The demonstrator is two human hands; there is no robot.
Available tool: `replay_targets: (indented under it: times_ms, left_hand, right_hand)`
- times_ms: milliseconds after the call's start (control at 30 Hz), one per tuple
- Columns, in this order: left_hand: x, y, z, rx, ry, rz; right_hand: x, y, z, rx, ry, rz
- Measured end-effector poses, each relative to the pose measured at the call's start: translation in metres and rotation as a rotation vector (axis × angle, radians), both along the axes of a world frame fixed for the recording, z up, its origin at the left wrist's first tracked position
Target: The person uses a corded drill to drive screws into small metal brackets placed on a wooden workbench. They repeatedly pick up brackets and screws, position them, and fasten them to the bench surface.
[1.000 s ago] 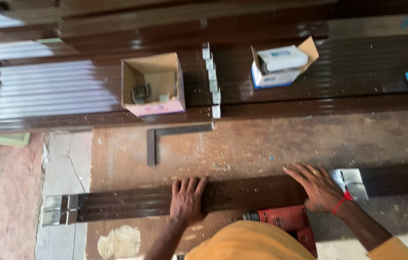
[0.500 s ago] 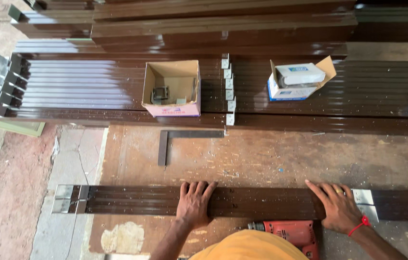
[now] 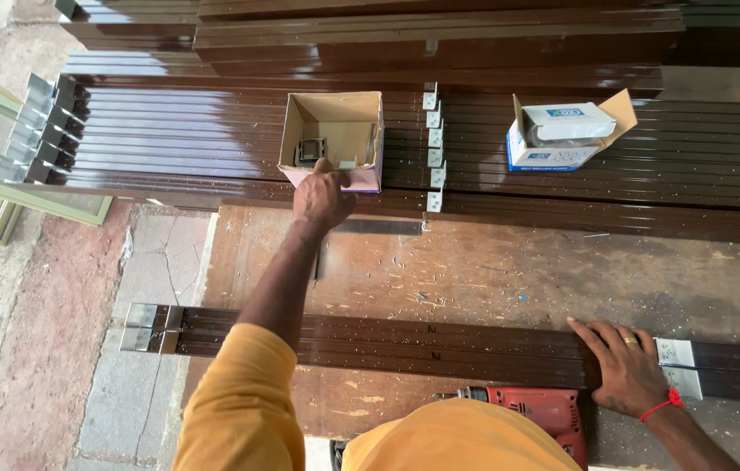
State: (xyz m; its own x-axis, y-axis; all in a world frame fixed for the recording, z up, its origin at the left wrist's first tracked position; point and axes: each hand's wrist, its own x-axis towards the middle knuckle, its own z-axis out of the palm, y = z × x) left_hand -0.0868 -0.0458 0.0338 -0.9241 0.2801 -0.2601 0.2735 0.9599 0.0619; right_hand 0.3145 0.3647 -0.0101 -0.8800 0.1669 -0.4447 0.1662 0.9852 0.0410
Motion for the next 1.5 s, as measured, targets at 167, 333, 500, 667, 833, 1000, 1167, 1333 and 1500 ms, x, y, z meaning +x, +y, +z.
replay_targets:
  times_ms: [167,333,500,667,833,1000,1167,1333,1500]
  left_hand:
    - [-0.050,-0.028,-0.007,0.073,0.679,-0.149]
    - [-0.103,-0.058,0.040,0.041,0.450,-0.053]
    - [-0.093,-0.041,0.069,0.354,0.579,-0.050]
    - [-0.121,0.027,0.091,0.415,0.579,-0.089]
    - [-0.180,0.116,0.114,0.324,0.387,-0.075]
    - [-0.180,0.159,0.110,0.266,0.425,-0.121]
    - [-0.019,0.161,0.051,0.196,0.194,-0.466]
    - [0.119,0.150,-0.006,0.066,-0.212,-0.746]
    - [0.083,0.219,0.016,0.187,0.236,-0.648]
  right_hand:
    - [-0.002,-0.010,0.018,-0.018,0.096,0.000]
    - [-0.003,-0.009,0.018,0.005,0.040,-0.015]
    - [0.009,0.008,-0.014,-0.066,0.145,0.000]
    - [0.010,0.027,-0.048,0.037,0.080,0.109]
    - [0.000,0.031,-0.054,0.157,-0.228,0.063]
    - [0.004,0.021,-0.036,-0.022,0.162,0.104]
    - [0.002,0.010,-0.005,-0.160,0.091,0.012]
    - [-0.011,0.006,0.014,-0.184,0.060,0.021]
    - [-0.004,0.009,0.017,-0.200,0.036,0.028]
